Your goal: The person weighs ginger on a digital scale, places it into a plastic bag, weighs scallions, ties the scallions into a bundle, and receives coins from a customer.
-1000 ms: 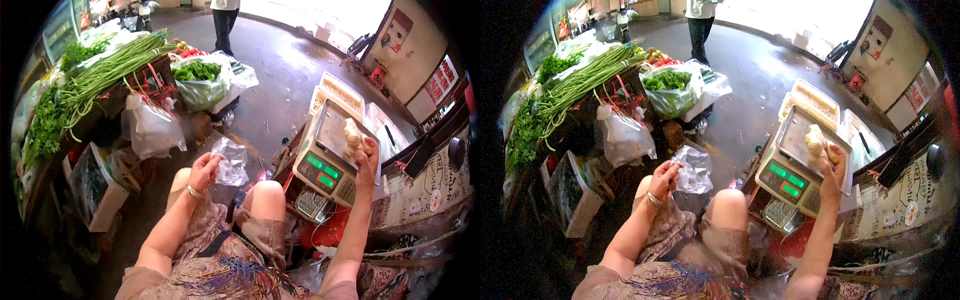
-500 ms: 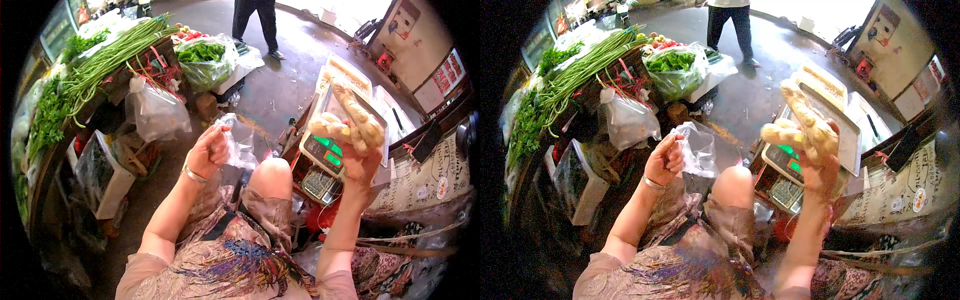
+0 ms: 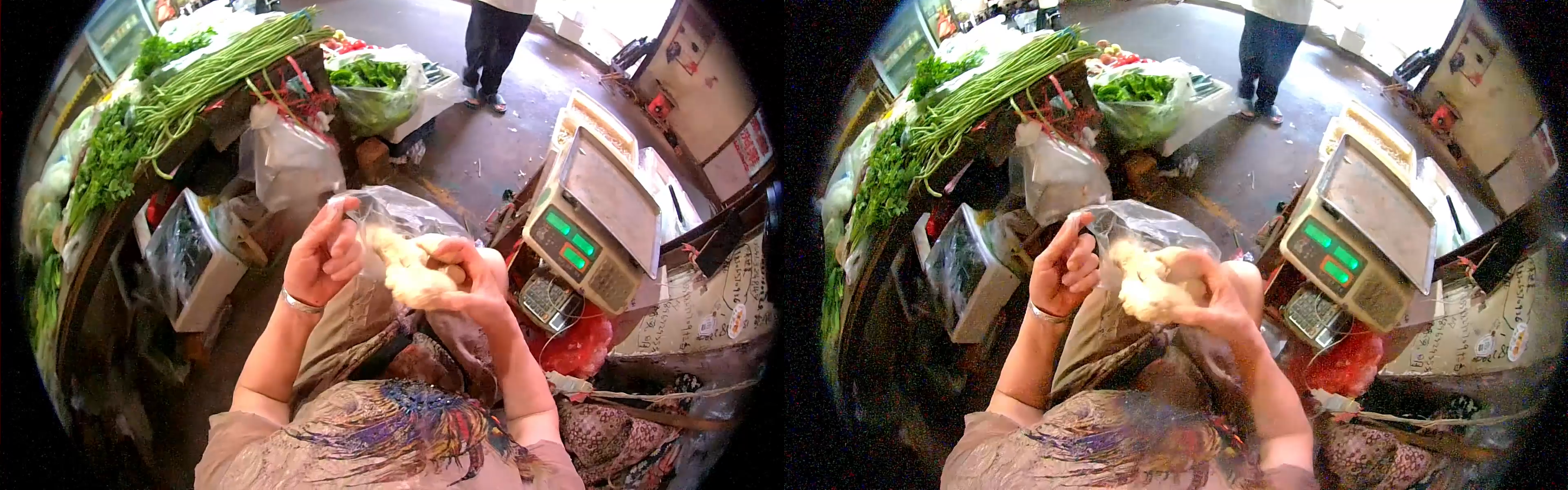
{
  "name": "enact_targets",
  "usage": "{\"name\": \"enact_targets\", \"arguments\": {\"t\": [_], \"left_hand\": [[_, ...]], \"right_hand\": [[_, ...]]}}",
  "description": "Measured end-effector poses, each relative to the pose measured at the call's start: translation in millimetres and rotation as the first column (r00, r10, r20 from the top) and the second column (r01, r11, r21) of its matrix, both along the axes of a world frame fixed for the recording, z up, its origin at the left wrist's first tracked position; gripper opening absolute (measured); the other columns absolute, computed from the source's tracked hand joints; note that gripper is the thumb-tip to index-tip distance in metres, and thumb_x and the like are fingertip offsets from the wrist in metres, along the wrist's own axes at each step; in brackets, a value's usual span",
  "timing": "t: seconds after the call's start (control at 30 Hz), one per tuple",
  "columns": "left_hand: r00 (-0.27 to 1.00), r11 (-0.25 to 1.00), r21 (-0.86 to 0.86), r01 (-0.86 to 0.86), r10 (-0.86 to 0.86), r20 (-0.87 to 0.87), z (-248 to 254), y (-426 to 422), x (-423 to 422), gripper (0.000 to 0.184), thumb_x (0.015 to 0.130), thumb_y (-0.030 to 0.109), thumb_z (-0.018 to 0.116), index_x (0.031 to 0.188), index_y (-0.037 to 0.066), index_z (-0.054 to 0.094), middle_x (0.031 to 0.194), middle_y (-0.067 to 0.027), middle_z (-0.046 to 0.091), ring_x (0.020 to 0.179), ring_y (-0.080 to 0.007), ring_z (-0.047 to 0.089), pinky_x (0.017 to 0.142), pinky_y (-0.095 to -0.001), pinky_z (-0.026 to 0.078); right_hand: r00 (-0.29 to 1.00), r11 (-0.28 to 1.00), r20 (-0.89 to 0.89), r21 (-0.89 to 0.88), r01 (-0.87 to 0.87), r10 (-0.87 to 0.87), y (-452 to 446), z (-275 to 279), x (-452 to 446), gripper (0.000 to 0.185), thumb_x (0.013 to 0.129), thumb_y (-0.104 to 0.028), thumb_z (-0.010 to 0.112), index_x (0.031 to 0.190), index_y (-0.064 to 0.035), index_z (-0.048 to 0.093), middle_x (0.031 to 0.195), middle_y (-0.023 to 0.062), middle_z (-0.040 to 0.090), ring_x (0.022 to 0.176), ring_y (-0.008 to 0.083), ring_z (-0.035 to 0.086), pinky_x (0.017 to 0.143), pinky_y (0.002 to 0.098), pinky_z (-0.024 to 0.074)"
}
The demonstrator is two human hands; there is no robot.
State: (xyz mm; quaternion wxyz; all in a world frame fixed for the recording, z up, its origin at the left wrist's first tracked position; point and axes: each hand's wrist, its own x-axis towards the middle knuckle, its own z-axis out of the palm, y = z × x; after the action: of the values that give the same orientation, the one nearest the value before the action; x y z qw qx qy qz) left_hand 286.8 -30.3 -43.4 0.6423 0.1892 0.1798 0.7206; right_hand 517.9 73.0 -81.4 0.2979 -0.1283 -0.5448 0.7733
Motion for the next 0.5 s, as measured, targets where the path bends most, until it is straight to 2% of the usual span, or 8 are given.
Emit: {"name": "enact_targets", "arguments": {"t": [0.13, 0.2, 0.27, 0.3, 0.33, 0.4, 0.43, 0.5], "left_hand": [[0.964, 0.991, -0.086, 0.1, -0.118, -0.238, 13, -26, 18, 0.039, 0.097, 0.017, 0.051, 0.131, -0.001, 0.046, 0.065, -0.0008, 0.048, 0.041, -0.0056, 0.033, 0.037, -0.0201, 0.025], [0.947, 0.973, -0.108, 0.205, -0.225, -0.231, 22, -39, 24, 0.043, 0.093, 0.014, 0.055, 0.131, -0.005, 0.047, 0.068, -0.004, 0.053, 0.041, -0.0066, 0.039, 0.036, -0.0204, 0.028], [0.937, 0.96, -0.006, 0.282, -0.276, -0.216, 23, -46, 33, 0.045, 0.093, 0.015, 0.056, 0.131, -0.006, 0.046, 0.067, -0.0041, 0.053, 0.041, -0.0068, 0.039, 0.036, -0.0209, 0.029], [0.923, 0.948, 0.008, 0.32, -0.309, -0.228, 28, -48, 34, 0.047, 0.092, 0.017, 0.057, 0.131, -0.008, 0.045, 0.066, -0.0037, 0.052, 0.042, -0.0069, 0.039, 0.037, -0.0211, 0.029], [0.92, 0.944, 0.009, 0.33, -0.32, -0.228, 32, -47, 31, 0.047, 0.092, 0.017, 0.057, 0.131, -0.008, 0.045, 0.066, -0.0037, 0.052, 0.042, -0.0069, 0.039, 0.037, -0.0211, 0.029], [0.94, 0.991, 0.027, 0.131, -0.116, -0.322, 41, -38, 20, 0.048, 0.092, 0.017, 0.057, 0.131, -0.009, 0.045, 0.065, -0.0024, 0.051, 0.042, -0.0063, 0.039, 0.038, -0.0205, 0.029], [0.948, 0.993, 0.05, 0.107, -0.086, -0.305, 46, -31, 14, 0.054, 0.091, 0.016, 0.059, 0.131, -0.013, 0.039, 0.063, -0.0023, 0.048, 0.04, -0.0053, 0.034, 0.034, -0.0212, 0.028], [0.952, 0.999, -0.003, 0.041, -0.04, -0.305, 52, -18, 6, 0.052, 0.092, 0.013, 0.056, 0.133, -0.014, 0.037, 0.069, -0.0013, 0.048, 0.044, -0.0038, 0.033, 0.035, -0.0194, 0.027]], "right_hand": [[0.916, 0.959, 0.35, 0.266, 0.1, -0.193, -18, 16, -8, 0.052, 0.066, -0.01, 0.08, 0.111, -0.0049, 0.055, 0.107, 0.0067, 0.06, 0.101, 0.0145, 0.056, 0.089, 0.0281, 0.0458], [0.906, 0.928, 0.317, 0.332, 0.171, -0.281, -20, 28, -9, 0.049, 0.07, -0.016, 0.08, 0.111, -0.0033, 0.056, 0.105, 0.0072, 0.061, 0.1, 0.0139, 0.057, 0.088, 0.0283, 0.0463], [0.823, 0.761, 0.276, 0.595, 0.26, -0.497, -19, 33, -7, 0.048, 0.074, -0.022, 0.078, 0.111, -0.0001, 0.056, 0.104, 0.0109, 0.062, 0.098, 0.0197, 0.061, 0.087, 0.0298, 0.0477], [0.732, 0.614, 0.313, 0.769, 0.179, -0.605, -17, 22, -2, 0.057, 0.078, -0.028, 0.074, 0.121, 0.002, 0.052, 0.112, 0.017, 0.06, 0.108, 0.0293, 0.058, 0.093, 0.0354, 0.0452], [0.725, 0.612, 0.313, 0.769, 0.185, -0.613, -17, 12, 1, 0.057, 0.078, -0.028, 0.074, 0.121, 0.002, 0.052, 0.112, 0.017, 0.06, 0.108, 0.0293, 0.058, 0.093, 0.0354, 0.0452], [0.649, 0.383, 0.294, 0.924, -0.005, -0.702, -18, -3, 5, 0.065, 0.082, -0.031, 0.069, 0.134, 0.0003, 0.044, 0.123, 0.0201, 0.054, 0.121, 0.036, 0.048, 0.101, 0.0423, 0.038], [0.721, 0.535, 0.372, 0.845, -0.003, -0.584, -16, -6, 8, 0.072, 0.085, -0.035, 0.064, 0.142, -0.0017, 0.036, 0.127, 0.0211, 0.051, 0.123, 0.0354, 0.043, 0.104, 0.0461, 0.0325], [0.672, 0.392, 0.373, 0.91, -0.132, -0.64, -13, 1, 15, 0.071, 0.085, -0.036, 0.064, 0.142, -0.0027, 0.037, 0.126, 0.0196, 0.052, 0.12, 0.0346, 0.045, 0.102, 0.0459, 0.0336]]}}
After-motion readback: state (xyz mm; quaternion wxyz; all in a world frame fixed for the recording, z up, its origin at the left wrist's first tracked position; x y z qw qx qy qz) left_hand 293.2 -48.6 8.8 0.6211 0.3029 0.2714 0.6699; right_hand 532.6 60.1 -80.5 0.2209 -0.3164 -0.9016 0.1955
